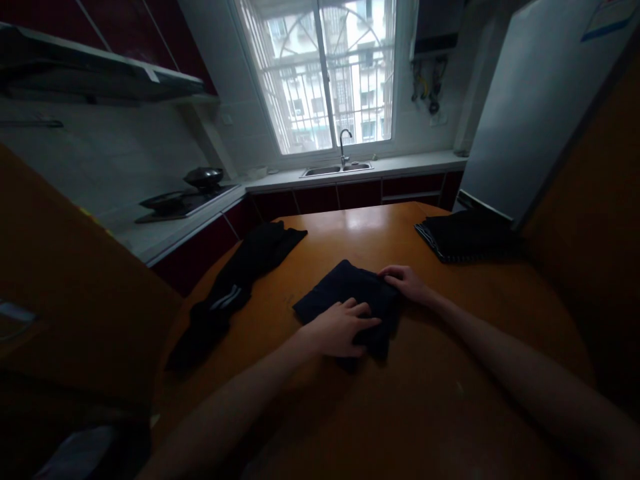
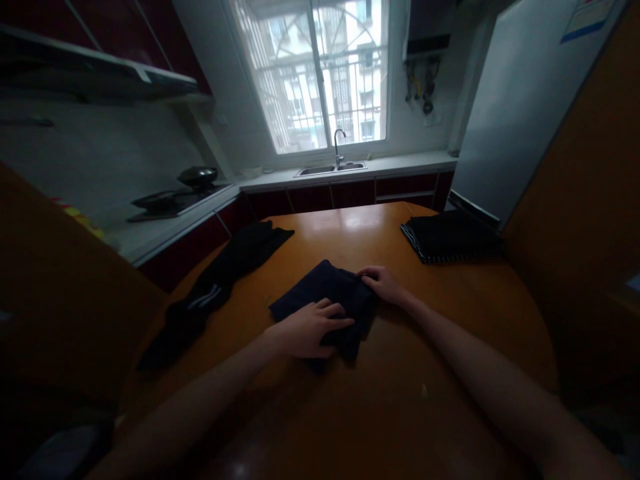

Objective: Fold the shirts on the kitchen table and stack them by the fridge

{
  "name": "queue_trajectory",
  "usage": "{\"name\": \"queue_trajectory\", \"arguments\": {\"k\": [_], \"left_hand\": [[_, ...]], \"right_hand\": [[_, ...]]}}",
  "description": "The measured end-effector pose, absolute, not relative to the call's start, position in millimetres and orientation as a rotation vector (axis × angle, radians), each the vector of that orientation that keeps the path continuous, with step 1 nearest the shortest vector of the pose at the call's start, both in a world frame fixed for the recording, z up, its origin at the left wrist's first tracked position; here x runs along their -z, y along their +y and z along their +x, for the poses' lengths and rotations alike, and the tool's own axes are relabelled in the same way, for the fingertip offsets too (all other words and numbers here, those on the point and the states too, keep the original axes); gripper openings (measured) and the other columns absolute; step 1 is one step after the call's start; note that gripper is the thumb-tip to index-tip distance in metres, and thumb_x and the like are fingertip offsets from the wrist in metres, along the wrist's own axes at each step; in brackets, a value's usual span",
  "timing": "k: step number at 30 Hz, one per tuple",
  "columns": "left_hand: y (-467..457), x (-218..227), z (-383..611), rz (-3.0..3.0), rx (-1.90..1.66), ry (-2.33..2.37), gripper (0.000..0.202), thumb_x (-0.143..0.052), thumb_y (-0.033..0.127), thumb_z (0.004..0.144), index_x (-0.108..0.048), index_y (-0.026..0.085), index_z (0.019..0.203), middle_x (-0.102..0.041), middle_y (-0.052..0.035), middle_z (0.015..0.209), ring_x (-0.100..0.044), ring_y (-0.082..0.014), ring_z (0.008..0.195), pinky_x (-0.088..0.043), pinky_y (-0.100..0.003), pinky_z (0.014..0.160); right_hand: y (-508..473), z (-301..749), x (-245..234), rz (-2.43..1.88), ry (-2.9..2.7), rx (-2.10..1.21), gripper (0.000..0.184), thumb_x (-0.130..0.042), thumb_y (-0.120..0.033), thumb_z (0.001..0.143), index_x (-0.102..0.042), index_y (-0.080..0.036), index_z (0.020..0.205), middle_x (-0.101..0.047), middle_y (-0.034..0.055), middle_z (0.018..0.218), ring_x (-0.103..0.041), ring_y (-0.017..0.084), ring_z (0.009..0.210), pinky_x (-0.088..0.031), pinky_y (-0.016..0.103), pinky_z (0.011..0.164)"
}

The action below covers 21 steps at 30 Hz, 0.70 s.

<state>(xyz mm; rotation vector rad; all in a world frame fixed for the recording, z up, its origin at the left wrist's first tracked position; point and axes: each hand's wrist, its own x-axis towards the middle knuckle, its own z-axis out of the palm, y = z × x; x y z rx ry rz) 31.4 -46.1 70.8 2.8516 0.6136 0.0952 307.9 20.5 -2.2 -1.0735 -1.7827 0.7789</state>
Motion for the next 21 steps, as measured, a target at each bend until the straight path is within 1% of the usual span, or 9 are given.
{"name": "queue_trajectory", "arguments": {"k": [3, 6, 8, 10, 13, 15, 18, 19, 21], "left_hand": [[-40, -72, 34, 2.761, -0.03, 0.537, 0.064, -0.068, 0.024, 0.08, -0.059, 0.029, 0.143, -0.064, -0.0084, 0.12, -0.063, -0.0284, 0.107, -0.048, -0.036, 0.097], [-11, -79, 19, 2.534, -0.06, 0.416, 0.054, -0.06, 0.016, 0.081, -0.067, 0.028, 0.133, -0.069, -0.0043, 0.111, -0.066, -0.0217, 0.099, -0.05, -0.03, 0.092], [14, -82, 3, 2.376, -0.238, 0.496, 0.041, -0.06, 0.019, 0.082, -0.073, 0.024, 0.121, -0.072, -0.0033, 0.106, -0.067, -0.0209, 0.097, -0.05, -0.03, 0.09], [40, -82, -18, 2.15, -0.535, 0.725, 0.033, -0.063, 0.026, 0.081, -0.075, 0.019, 0.111, -0.073, -0.0041, 0.101, -0.068, -0.021, 0.093, -0.052, -0.031, 0.086], [74, -78, -54, 1.7, -1.01, 1.149, 0.035, -0.065, 0.035, 0.08, -0.071, 0.014, 0.108, -0.073, -0.0066, 0.095, -0.068, -0.0199, 0.084, -0.054, -0.03, 0.077], [88, -72, -79, 1.508, -1.175, 1.4, 0.036, -0.067, 0.035, 0.08, -0.068, 0.013, 0.108, -0.072, -0.0083, 0.093, -0.068, -0.0198, 0.081, -0.055, -0.03, 0.074], [99, -63, -108, 1.464, -1.215, 1.636, 0.041, -0.075, 0.022, 0.071, -0.066, 0.011, 0.109, -0.071, -0.0118, 0.095, -0.069, -0.024, 0.086, -0.056, -0.037, 0.079], [100, -61, -114, 1.478, -1.227, 1.678, 0.045, -0.075, 0.018, 0.068, -0.065, 0.01, 0.111, -0.07, -0.0137, 0.1, -0.069, -0.0264, 0.092, -0.056, -0.04, 0.084], [101, -59, -116, 1.522, -1.283, 1.741, 0.051, -0.074, 0.013, 0.067, -0.064, 0.011, 0.118, -0.066, -0.0157, 0.116, -0.064, -0.0297, 0.111, -0.051, -0.044, 0.098]], "right_hand": [[19, 308, 4, -1.091, -1.757, -0.766, 0.025, -0.059, -0.035, 0.082, -0.078, -0.021, 0.092, -0.078, 0.0054, 0.094, -0.071, 0.024, 0.093, -0.053, 0.038, 0.088], [19, 308, 6, -1.105, -1.733, -0.759, 0.026, -0.059, -0.037, 0.081, -0.077, -0.021, 0.089, -0.078, 0.0052, 0.092, -0.07, 0.024, 0.091, -0.053, 0.038, 0.086], [21, 307, 7, -1.117, -1.696, -0.751, 0.026, -0.057, -0.038, 0.081, -0.076, -0.022, 0.088, -0.077, 0.005, 0.091, -0.07, 0.024, 0.09, -0.053, 0.037, 0.085], [23, 305, 7, -1.134, -1.626, -0.714, 0.026, -0.056, -0.038, 0.081, -0.075, -0.021, 0.086, -0.076, 0.0048, 0.088, -0.069, 0.024, 0.088, -0.053, 0.037, 0.084], [27, 309, 6, -1.184, -1.471, -0.58, 0.025, -0.052, -0.036, 0.081, -0.072, -0.021, 0.085, -0.075, 0.0054, 0.087, -0.067, 0.025, 0.089, -0.052, 0.037, 0.085], [31, 317, 4, -1.257, -1.354, -0.459, 0.028, -0.049, -0.034, 0.083, -0.072, -0.02, 0.09, -0.074, 0.0079, 0.092, -0.066, 0.026, 0.092, -0.052, 0.038, 0.088], [32, 328, 1, -1.436, -1.304, -0.185, 0.036, -0.048, -0.03, 0.086, -0.072, -0.015, 0.108, -0.07, 0.0151, 0.108, -0.062, 0.03, 0.105, -0.047, 0.045, 0.098], [30, 329, -1, -1.482, -1.35, -0.088, 0.037, -0.05, -0.029, 0.086, -0.072, -0.014, 0.113, -0.068, 0.0168, 0.113, -0.06, 0.032, 0.11, -0.044, 0.048, 0.101], [23, 325, -4, -1.48, -1.548, 0.035, 0.034, -0.054, -0.029, 0.089, -0.073, -0.017, 0.114, -0.066, 0.0167, 0.118, -0.057, 0.033, 0.116, -0.04, 0.051, 0.105]]}}
